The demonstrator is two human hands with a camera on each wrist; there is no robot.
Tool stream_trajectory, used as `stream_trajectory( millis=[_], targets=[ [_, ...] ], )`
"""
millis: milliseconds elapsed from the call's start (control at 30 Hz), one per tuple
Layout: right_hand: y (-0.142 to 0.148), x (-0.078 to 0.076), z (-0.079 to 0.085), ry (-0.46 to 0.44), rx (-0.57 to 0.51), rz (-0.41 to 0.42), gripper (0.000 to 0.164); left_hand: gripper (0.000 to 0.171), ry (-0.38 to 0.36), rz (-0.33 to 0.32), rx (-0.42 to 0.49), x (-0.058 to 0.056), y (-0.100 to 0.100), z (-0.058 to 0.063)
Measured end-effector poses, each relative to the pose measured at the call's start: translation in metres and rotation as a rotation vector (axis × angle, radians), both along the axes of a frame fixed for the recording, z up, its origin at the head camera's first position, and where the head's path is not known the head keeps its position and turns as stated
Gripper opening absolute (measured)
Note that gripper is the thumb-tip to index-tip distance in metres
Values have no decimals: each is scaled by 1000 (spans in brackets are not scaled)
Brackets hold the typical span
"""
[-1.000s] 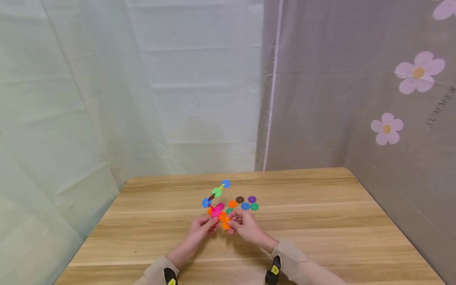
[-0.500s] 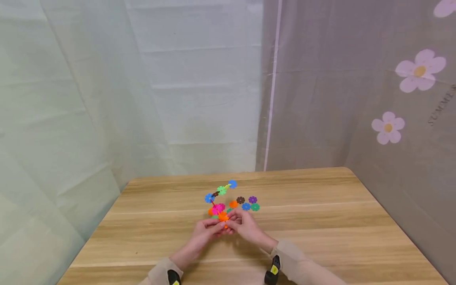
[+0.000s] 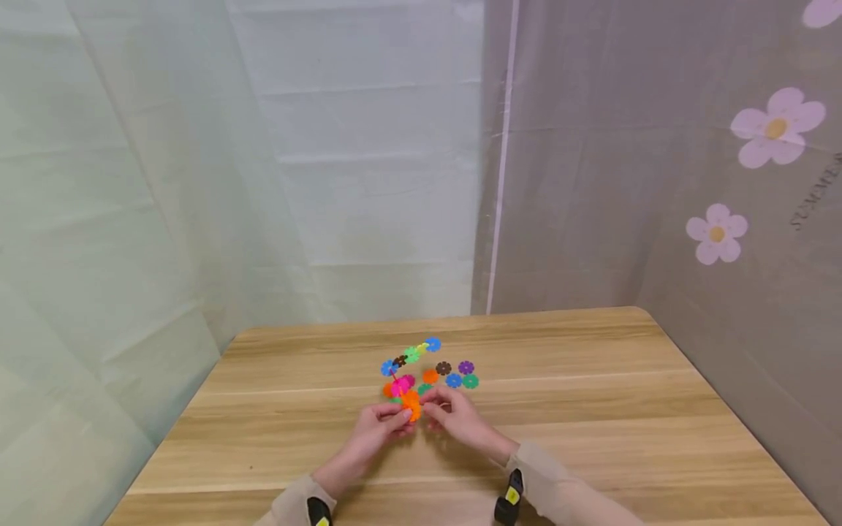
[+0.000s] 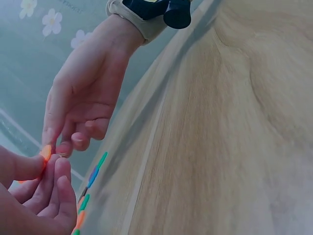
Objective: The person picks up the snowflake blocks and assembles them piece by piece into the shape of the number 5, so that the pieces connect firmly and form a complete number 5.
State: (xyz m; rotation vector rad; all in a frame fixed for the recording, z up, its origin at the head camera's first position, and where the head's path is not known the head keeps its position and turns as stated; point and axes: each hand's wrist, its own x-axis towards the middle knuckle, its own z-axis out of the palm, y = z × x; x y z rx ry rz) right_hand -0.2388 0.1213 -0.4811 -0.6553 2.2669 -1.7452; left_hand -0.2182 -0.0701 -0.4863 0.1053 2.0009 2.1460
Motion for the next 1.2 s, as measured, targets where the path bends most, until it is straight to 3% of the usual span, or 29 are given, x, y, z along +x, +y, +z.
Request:
stream_trajectory(
  millis=[233, 367, 567, 867, 1000, 1133, 1200],
  targets=[
    [13, -7, -3, 16, 111, -5, 17, 23, -19, 1, -56, 0, -3, -1],
    [22, -14, -3, 76, 213, -22, 13, 23, -29, 4, -71, 1, -4, -1],
    [33, -22, -5, 178, 370, -104, 11, 22, -30, 11, -101, 1, -7, -3],
    [38, -31, -5, 214, 438, -255, 14, 22, 11, 11, -112, -1, -9, -5],
    [40, -33, -7, 216, 503, -322, 25, 23, 20, 5, -124, 1, -9, -4],
    [41, -33, -7, 233, 570, -324, 32, 24, 15, 3, -138, 2, -12, -4],
    [42, -32, -7, 264, 591, -307, 24, 24, 9, 3, -144, 2, -13, -5]
  ],
)
